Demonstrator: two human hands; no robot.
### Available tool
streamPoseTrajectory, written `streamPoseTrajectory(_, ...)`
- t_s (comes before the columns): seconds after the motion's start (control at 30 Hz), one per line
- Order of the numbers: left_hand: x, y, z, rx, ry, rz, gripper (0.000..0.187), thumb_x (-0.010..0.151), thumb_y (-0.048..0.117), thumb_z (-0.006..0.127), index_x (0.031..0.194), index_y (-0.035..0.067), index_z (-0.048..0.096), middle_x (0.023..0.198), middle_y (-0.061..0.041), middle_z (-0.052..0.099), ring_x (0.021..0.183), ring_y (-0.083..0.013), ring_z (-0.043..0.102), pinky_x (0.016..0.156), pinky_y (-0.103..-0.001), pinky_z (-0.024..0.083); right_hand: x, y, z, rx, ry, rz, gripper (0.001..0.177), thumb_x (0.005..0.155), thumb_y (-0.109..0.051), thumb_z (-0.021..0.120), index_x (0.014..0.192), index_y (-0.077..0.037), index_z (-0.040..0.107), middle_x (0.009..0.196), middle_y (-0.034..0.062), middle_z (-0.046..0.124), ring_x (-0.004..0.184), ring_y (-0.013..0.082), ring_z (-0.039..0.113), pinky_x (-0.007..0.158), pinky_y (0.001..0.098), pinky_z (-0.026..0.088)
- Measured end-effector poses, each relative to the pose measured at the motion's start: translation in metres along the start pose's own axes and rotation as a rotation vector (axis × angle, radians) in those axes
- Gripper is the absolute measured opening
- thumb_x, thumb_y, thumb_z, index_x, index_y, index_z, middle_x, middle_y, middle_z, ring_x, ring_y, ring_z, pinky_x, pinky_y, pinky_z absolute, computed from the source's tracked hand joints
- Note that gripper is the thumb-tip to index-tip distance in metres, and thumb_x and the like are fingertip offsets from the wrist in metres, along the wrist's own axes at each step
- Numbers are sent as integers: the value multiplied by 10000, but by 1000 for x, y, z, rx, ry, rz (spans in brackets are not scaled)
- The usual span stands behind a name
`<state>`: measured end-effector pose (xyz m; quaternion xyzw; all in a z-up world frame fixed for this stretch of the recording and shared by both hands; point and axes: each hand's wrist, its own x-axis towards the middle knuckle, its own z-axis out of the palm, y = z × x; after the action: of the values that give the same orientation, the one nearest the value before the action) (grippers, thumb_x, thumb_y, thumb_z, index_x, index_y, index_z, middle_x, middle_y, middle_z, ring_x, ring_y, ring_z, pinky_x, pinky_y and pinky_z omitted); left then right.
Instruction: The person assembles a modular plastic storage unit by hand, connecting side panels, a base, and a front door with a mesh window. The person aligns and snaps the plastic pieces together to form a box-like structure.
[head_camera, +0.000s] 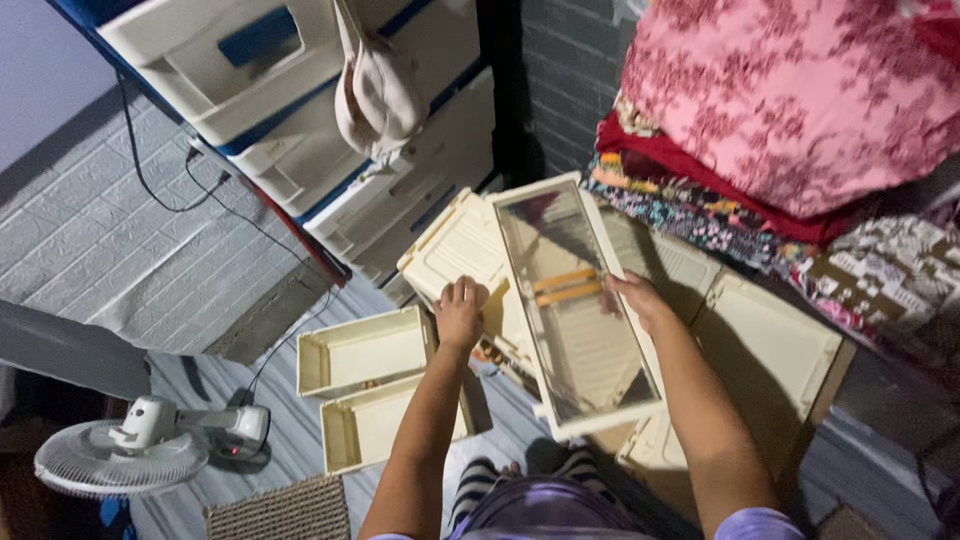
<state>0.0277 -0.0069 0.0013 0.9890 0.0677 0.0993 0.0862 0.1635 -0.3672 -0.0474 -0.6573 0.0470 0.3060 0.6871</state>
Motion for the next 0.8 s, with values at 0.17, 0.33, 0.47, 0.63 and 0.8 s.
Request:
streamPoseTrajectory(0.17, 19, -7, -5, 3, 27, 34, 525, 751, 93, 689, 1266, 148, 603, 1285, -84, 642, 1253, -359, 562, 911, -555, 500, -8, -23, -19, -52, 34, 81, 337, 965, -464, 601, 1164, -196, 648, 760, 76, 719, 596, 203, 682, 483, 329, 441)
streamPoseTrajectory(0.33, 45, -39, -45, -398, 235, -22, 347, 815, 105, 666, 1161, 129, 679, 1099, -156, 717, 947, -379, 694, 801, -493, 558, -1, -41, -30, -91, -41, 138, 397, 937, -514, 611, 1153, -183, 646, 729, 51, 680, 560, 199, 659, 481, 337, 452)
streamPoseTrajectory(0.47, 70, -62, -82, -403, 414, -143, 216, 870, 154, 684, 1083, 117, 698, 980, -181, 721, 910, -409, 691, 773, -501, 548, 10, -52, -20, -69, -73, 95, 420, 951, -522, 625, 1154, -155, 641, 738, 23, 676, 584, 157, 645, 508, 331, 489)
streamPoseTrajectory(0.63, 96, -87, -101, -446, 559, -459, 214, 854, 226, 741, 1040, 122, 725, 866, -201, 715, 798, -411, 696, 716, -491, 553, 17, -67, 11, -126, -113, 29, 421, 954, -495, 631, 1201, -157, 666, 766, 22, 689, 593, 139, 642, 481, 309, 451)
streamPoseTrajectory(0.8, 110, -126, -83, -536, 525, -583, 284, 819, 241, 811, 1010, 54, 713, 842, -180, 739, 784, -353, 726, 732, -450, 564, 34, -79, 43, -395, -140, 127, 445, 957, -492, 604, 1232, -149, 670, 787, 82, 726, 606, 182, 685, 468, 334, 468)
